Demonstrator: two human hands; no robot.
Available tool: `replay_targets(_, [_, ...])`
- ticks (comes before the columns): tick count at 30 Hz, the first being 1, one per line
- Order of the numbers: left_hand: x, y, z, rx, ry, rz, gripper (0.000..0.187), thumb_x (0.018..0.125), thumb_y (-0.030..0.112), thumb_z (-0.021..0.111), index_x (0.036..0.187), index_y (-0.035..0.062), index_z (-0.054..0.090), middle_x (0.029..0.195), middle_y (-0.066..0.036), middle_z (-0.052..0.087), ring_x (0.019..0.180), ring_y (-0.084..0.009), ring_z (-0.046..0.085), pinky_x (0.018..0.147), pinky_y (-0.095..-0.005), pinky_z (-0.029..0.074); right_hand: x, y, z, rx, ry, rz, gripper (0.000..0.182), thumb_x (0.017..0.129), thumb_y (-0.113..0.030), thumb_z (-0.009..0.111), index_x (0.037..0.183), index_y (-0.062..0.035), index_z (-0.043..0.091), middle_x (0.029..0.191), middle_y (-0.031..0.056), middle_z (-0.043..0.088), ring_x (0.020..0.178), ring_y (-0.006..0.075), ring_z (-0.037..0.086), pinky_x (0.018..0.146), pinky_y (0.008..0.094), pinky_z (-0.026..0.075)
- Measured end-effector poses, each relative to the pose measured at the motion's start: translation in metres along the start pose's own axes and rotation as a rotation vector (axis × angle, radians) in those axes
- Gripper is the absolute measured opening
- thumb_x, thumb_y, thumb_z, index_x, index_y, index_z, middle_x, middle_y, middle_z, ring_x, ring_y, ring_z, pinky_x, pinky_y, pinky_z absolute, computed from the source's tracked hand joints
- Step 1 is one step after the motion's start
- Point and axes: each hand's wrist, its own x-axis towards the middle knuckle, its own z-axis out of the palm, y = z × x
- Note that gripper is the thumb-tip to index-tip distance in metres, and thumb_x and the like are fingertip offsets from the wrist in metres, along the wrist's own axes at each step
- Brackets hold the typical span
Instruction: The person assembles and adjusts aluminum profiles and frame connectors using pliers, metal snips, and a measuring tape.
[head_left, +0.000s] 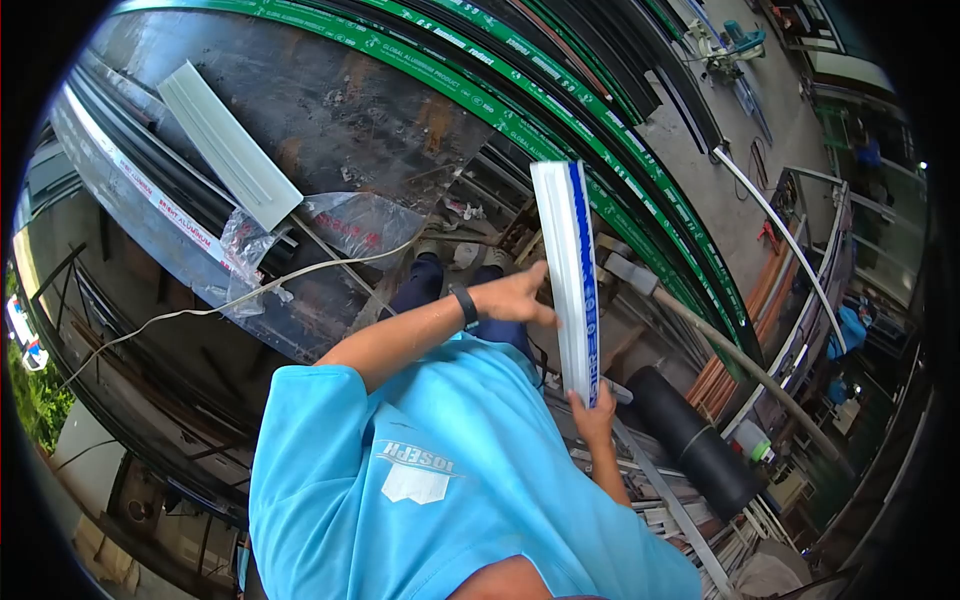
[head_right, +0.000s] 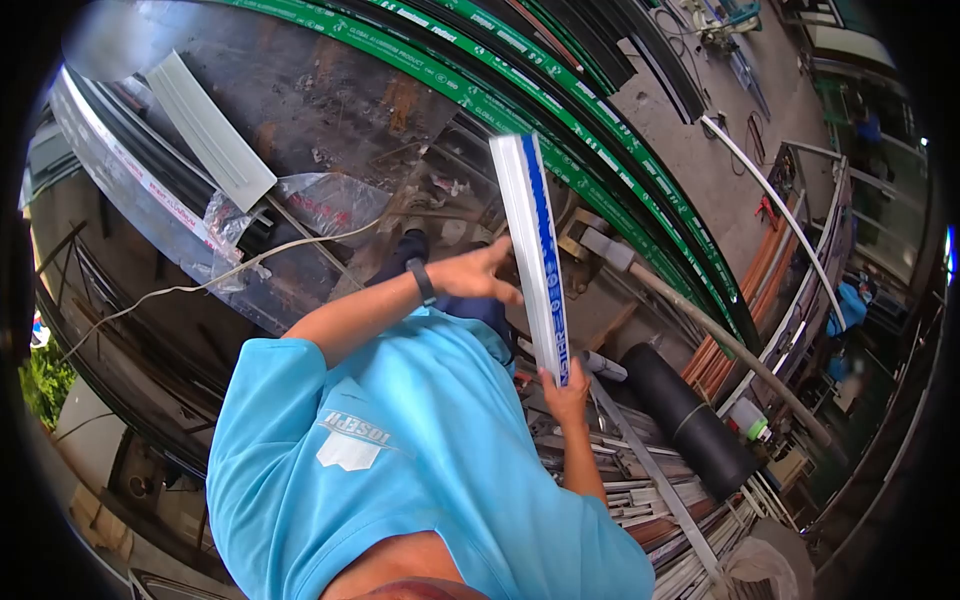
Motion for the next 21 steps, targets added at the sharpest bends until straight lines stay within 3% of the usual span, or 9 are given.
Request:
replay_targets(2, [0.002,-0.017,0.025,-0.111,-0.046,-0.161,0.121,0.077,0.039,0.091,0.156,-0.0088,0.013,0.151,-0.030,0.040,0.148,-0.0382,0.033,0.124,-0.0451,0.025,-0.022,0.006,0.002,0.001,-0.034,0.107,0.036,0.082,-0.024,0.082,0.093,-0.0016,0.057,0.080,0.0230,0.069,0.079,0.0463,0.069,0.069,0.0490,0.054])
replay_targets(5, [0.012,-0.053,0.039,-0.455,0.118,-0.393,0.117,0.076,0.044,0.091,0.149,-0.0116,0.018,0.141,-0.028,0.047,0.134,-0.0335,0.050,0.113,-0.0434,0.043,-0.018,0.009,0.015,-0.122,-0.076,0.083,0.030,0.084,-0.023,0.078,0.092,-0.0040,0.056,0.079,0.0217,0.069,0.077,0.0467,0.068,0.066,0.0531,0.053])
replay_targets(6, [0.019,-0.070,0.039,-0.506,0.233,-0.476,0.112,0.076,0.044,0.091,0.146,-0.0105,0.023,0.129,-0.021,0.054,0.120,-0.0276,0.059,0.103,-0.0399,0.050,-0.004,0.003,0.023,-0.152,-0.092,0.050,0.029,0.085,-0.022,0.077,0.092,-0.0044,0.056,0.080,0.0213,0.069,0.077,0.0469,0.068,0.066,0.0537,0.052])
replay_targets(7, [0.022,-0.069,0.034,-0.641,0.319,-0.441,0.108,0.078,0.042,0.090,0.145,-0.0090,0.023,0.119,-0.016,0.057,0.110,-0.0233,0.060,0.098,-0.0387,0.051,0.014,-0.003,0.032,-0.181,-0.109,0.014,0.027,0.085,-0.021,0.076,0.093,-0.0048,0.056,0.080,0.0210,0.069,0.076,0.0470,0.068,0.066,0.0543,0.052])
replay_targets(9, [0.040,-0.103,0.021,-0.642,0.721,-0.343,0.080,0.075,0.039,0.090,0.125,-0.0059,0.048,0.110,-0.013,0.062,0.104,-0.0213,0.060,0.083,-0.0336,0.051,0.057,-0.008,0.059,-0.201,-0.107,-0.072,0.030,0.085,-0.020,0.077,0.098,-0.0041,0.056,0.079,0.0246,0.067,0.076,0.0501,0.065,0.065,0.0548,0.051])
replay_targets(11, [0.051,-0.120,-0.019,-0.770,0.754,-0.286,0.066,0.076,0.033,0.087,0.121,-0.0012,0.054,0.105,-0.010,0.063,0.103,-0.0202,0.060,0.081,-0.0336,0.051,0.102,-0.024,0.076,-0.195,-0.224,-0.030,0.043,0.084,-0.020,0.078,0.116,-0.0040,0.055,0.101,0.0267,0.068,0.091,0.0480,0.066,0.077,0.0538,0.053])
replay_targets(15, [0.096,-0.210,-0.102,-0.957,1.099,-0.178,0.059,0.081,0.032,0.080,0.127,0.0039,0.054,0.107,-0.009,0.063,0.101,-0.0214,0.060,0.086,-0.0385,0.050,0.156,-0.069,0.076,-0.151,-0.117,-0.221,0.065,0.086,-0.020,0.077,0.139,0.0001,0.046,0.133,0.0243,0.056,0.123,0.0437,0.053,0.103,0.0515,0.043])
replay_targets(17, [0.096,-0.184,-0.134,-1.099,1.120,-0.031,0.034,0.087,0.030,0.077,0.109,0.0057,0.069,0.094,-0.006,0.070,0.080,-0.0236,0.068,0.076,-0.0412,0.056,0.158,-0.061,0.072,-0.034,-0.183,-0.160,0.072,0.086,-0.019,0.078,0.145,0.0025,0.042,0.141,0.0223,0.050,0.131,0.0417,0.046,0.110,0.0501,0.037])
replay_targets(21, [0.109,-0.188,-0.187,-1.185,1.179,0.151,0.033,0.088,0.030,0.076,0.110,0.0057,0.069,0.095,-0.006,0.070,0.081,-0.0234,0.068,0.077,-0.0409,0.056,0.142,-0.040,0.054,0.059,-0.406,0.044,0.062,0.089,-0.018,0.077,0.141,-0.0011,0.047,0.132,0.0206,0.056,0.115,0.0345,0.061,0.097,0.0458,0.050])
